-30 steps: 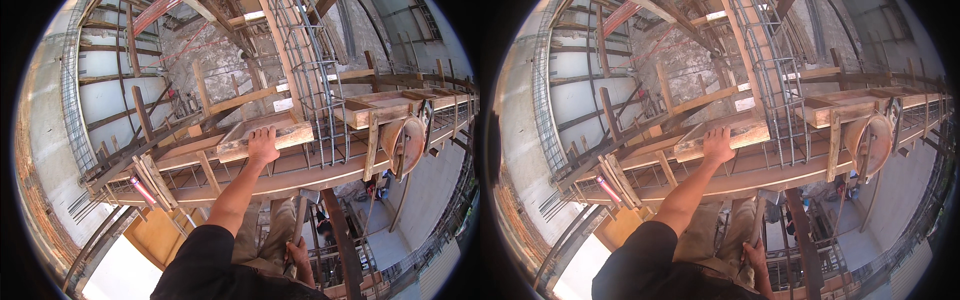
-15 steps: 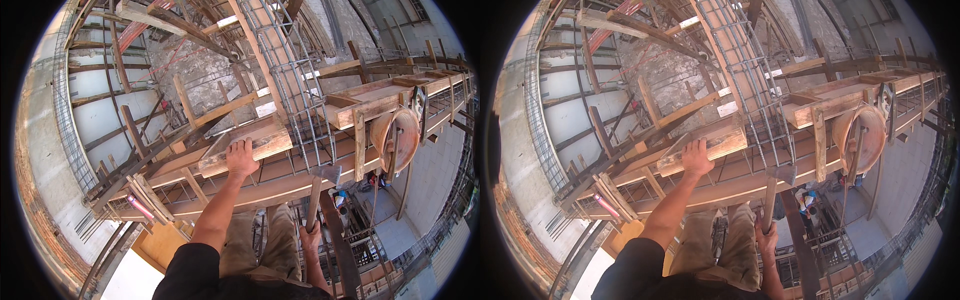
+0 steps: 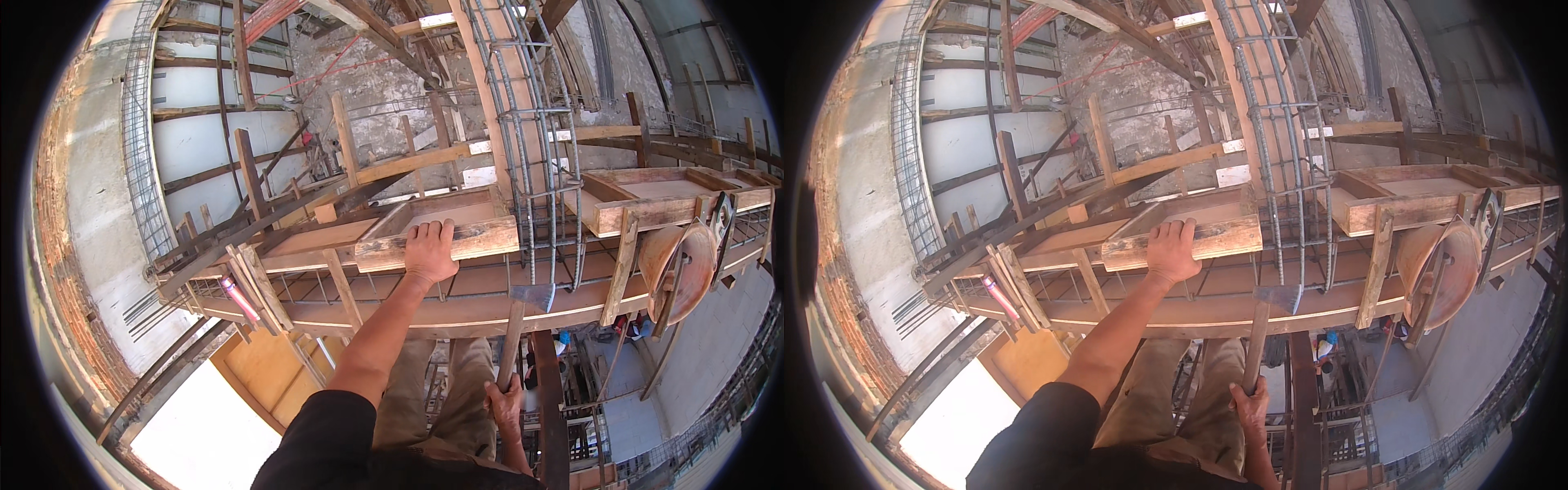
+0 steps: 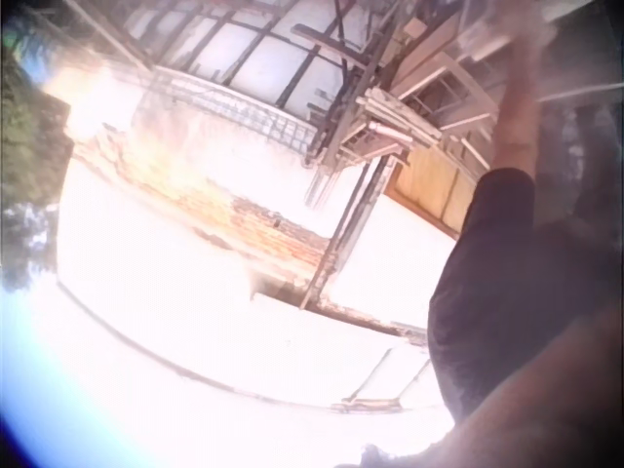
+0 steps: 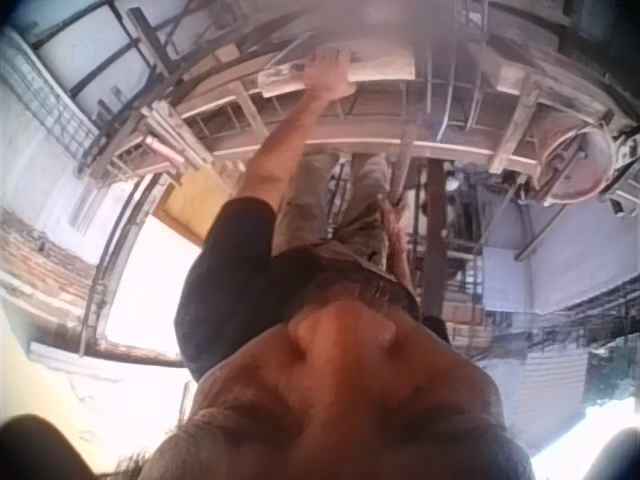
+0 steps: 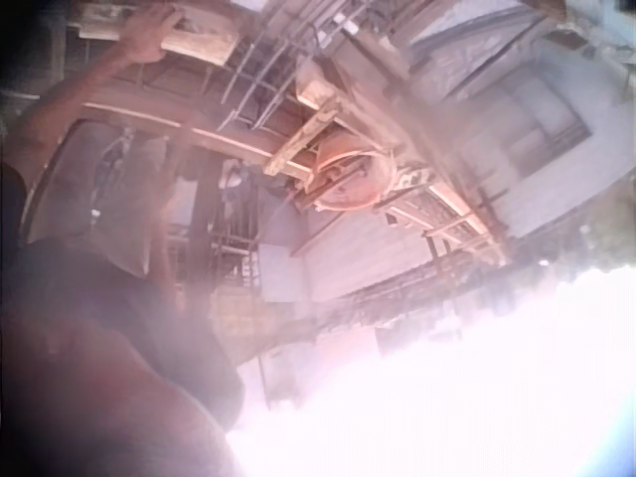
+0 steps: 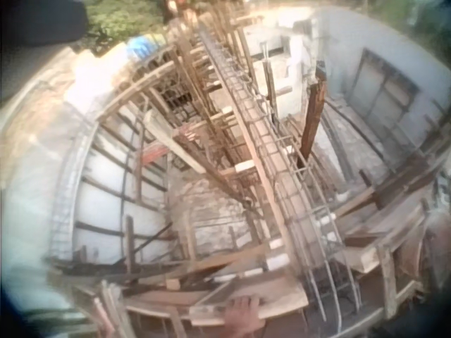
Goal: The person assembles wooden concrete formwork around a rebar beam by positioning a wooden panel and securing a wooden spacer using a hatchet as a hammer.
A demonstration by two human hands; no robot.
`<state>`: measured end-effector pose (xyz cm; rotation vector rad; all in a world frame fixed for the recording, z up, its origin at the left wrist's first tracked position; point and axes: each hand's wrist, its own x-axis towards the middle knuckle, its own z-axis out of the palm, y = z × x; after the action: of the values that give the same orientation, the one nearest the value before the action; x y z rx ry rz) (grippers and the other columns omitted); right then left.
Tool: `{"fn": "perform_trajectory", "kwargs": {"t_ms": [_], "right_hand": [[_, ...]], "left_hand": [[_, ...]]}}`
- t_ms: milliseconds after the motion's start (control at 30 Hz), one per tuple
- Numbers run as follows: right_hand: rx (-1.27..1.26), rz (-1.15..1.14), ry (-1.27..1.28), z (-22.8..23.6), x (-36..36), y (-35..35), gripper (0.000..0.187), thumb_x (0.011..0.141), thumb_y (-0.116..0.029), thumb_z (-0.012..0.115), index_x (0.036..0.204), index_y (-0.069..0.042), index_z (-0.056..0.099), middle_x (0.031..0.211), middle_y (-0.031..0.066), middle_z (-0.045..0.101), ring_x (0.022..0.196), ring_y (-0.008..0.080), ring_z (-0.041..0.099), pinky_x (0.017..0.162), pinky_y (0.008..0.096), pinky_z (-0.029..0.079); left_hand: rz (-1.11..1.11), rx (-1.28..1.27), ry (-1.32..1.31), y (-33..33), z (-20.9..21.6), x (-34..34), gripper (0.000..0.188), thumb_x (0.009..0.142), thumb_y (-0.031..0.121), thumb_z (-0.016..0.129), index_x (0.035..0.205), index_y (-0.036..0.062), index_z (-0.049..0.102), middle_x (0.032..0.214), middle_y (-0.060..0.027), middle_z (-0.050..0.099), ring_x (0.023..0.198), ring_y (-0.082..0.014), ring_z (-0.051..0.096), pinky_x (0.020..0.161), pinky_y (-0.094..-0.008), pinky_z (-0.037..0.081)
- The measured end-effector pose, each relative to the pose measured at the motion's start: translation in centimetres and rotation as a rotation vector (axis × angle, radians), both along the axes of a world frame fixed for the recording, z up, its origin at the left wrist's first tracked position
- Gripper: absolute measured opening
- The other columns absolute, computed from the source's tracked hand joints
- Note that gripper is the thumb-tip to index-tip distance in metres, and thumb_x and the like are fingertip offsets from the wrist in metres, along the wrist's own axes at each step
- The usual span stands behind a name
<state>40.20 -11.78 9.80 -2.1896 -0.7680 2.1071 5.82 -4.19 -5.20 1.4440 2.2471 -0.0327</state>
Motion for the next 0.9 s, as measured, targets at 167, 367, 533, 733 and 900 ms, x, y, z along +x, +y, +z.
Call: {"fn": "perform_trajectory", "kwargs": {"t_ms": [167, 367, 533, 733, 900], "right_hand": [[-0.175, 0.242, -0.071, 1.4, -1.5, -2.0, 0.025, 0.09, -0.009, 0.074, 0.106, 0.0, 0.057, 0.07, 0.0054, 0.062, 0.05, 0.0131, 0.058, 0.045, 0.0301, 0.047], [-0.013, 0.588, -0.114, 0.2, -3.9, -1.5, 0.044, 0.093, -0.013, 0.064, 0.133, 0.0, 0.051, 0.075, 0.0152, 0.067, 0.056, 0.0238, 0.066, 0.053, 0.0398, 0.053], [0.053, 0.744, -0.047, 0.4, -8.6, 0.9, 0.062, 0.094, -0.013, 0.058, 0.151, 0.0, 0.036, 0.077, 0.0221, 0.069, 0.065, 0.03, 0.072, 0.059, 0.0437, 0.057], [-0.337, 0.117, 0.162, -4.7, -10.4, 2.8, 0.05, 0.102, -0.01, 0.056, 0.151, -0.011, 0.044, 0.093, 0.0095, 0.064, 0.068, 0.0196, 0.065, 0.056, 0.0333, 0.058], [-0.458, -0.39, 0.25, -11.7, -11.0, 3.9, 0.03, 0.107, -0.026, 0.058, 0.133, -0.012, 0.052, 0.091, 0.0092, 0.061, 0.068, 0.0174, 0.059, 0.054, 0.0308, 0.052]], "left_hand": [[-0.008, 0.042, 0.005, -0.1, -0.4, -0.1, 0.083, 0.057, 0.031, 0.088, 0.131, 0.0092, 0.055, 0.107, -0.0088, 0.063, 0.104, -0.0294, 0.061, 0.096, -0.0468, 0.044], [0.014, 0.112, -0.034, -0.1, -0.4, -0.3, 0.08, 0.058, 0.028, 0.085, 0.129, 0.0089, 0.056, 0.104, -0.0101, 0.062, 0.1, -0.0304, 0.061, 0.093, -0.0475, 0.045], [0.033, 0.173, -0.055, -0.7, -0.3, -0.5, 0.066, 0.067, 0.023, 0.075, 0.128, 0.0061, 0.056, 0.103, -0.0113, 0.061, 0.098, -0.0299, 0.06, 0.095, -0.0486, 0.044], [0.064, 0.227, -0.048, -1.0, -1.2, -0.4, 0.066, 0.064, 0.018, 0.076, 0.126, 0.0054, 0.057, 0.1, -0.0099, 0.061, 0.095, -0.03, 0.06, 0.09, -0.0461, 0.045], [0.081, 0.268, -0.036, -0.8, -1.2, -0.2, 0.065, 0.063, 0.019, 0.076, 0.124, 0.0064, 0.058, 0.098, -0.0089, 0.061, 0.094, -0.0294, 0.06, 0.09, -0.0456, 0.045]]}}
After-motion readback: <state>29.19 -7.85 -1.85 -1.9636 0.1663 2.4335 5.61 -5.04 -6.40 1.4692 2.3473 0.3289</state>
